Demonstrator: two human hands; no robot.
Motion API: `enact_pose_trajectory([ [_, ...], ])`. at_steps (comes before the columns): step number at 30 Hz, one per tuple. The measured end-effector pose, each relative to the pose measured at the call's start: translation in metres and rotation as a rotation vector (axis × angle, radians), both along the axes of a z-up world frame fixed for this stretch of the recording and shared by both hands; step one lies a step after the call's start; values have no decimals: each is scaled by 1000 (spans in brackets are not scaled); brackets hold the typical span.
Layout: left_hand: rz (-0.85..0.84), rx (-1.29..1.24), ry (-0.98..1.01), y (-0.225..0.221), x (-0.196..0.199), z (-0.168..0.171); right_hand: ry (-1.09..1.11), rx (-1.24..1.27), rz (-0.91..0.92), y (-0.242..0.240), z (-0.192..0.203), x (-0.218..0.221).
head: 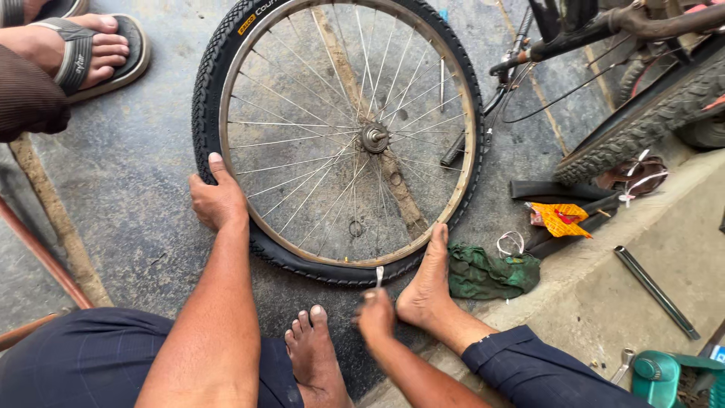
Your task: The person repairs a bicycle inner tube by applying an orange patch, using pliers and a small tool to secure it, then places the tube back inside the tire and fits the tire onto the wheel rim.
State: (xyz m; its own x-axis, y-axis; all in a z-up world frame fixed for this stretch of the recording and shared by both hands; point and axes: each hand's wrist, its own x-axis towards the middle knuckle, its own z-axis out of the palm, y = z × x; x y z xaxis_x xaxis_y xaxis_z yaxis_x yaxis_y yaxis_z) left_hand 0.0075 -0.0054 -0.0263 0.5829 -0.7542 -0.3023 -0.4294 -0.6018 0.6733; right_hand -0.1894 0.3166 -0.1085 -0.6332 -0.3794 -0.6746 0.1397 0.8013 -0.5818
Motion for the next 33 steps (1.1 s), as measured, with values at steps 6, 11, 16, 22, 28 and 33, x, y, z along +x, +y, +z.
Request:
enact_pose_trajectory([
  [6, 9, -19, 20, 1, 0, 8, -281, 83, 506, 5, 53, 2],
  [11, 23, -45, -41, 5, -1, 4, 468, -202, 1326, -48, 84, -58],
  [16, 19, -27, -42, 3, -4, 14, 688, 140, 1587, -122, 137, -66],
  [22, 46, -2, 10, 0, -5, 7, 728, 164, 1901, -174, 139, -61],
  [28, 17, -8, -63, 0, -6, 13, 812, 50, 1947, -164, 120, -52],
  [33, 15, 25, 20, 0, -4, 16, 971, 213, 1655, -103, 115, -6],
])
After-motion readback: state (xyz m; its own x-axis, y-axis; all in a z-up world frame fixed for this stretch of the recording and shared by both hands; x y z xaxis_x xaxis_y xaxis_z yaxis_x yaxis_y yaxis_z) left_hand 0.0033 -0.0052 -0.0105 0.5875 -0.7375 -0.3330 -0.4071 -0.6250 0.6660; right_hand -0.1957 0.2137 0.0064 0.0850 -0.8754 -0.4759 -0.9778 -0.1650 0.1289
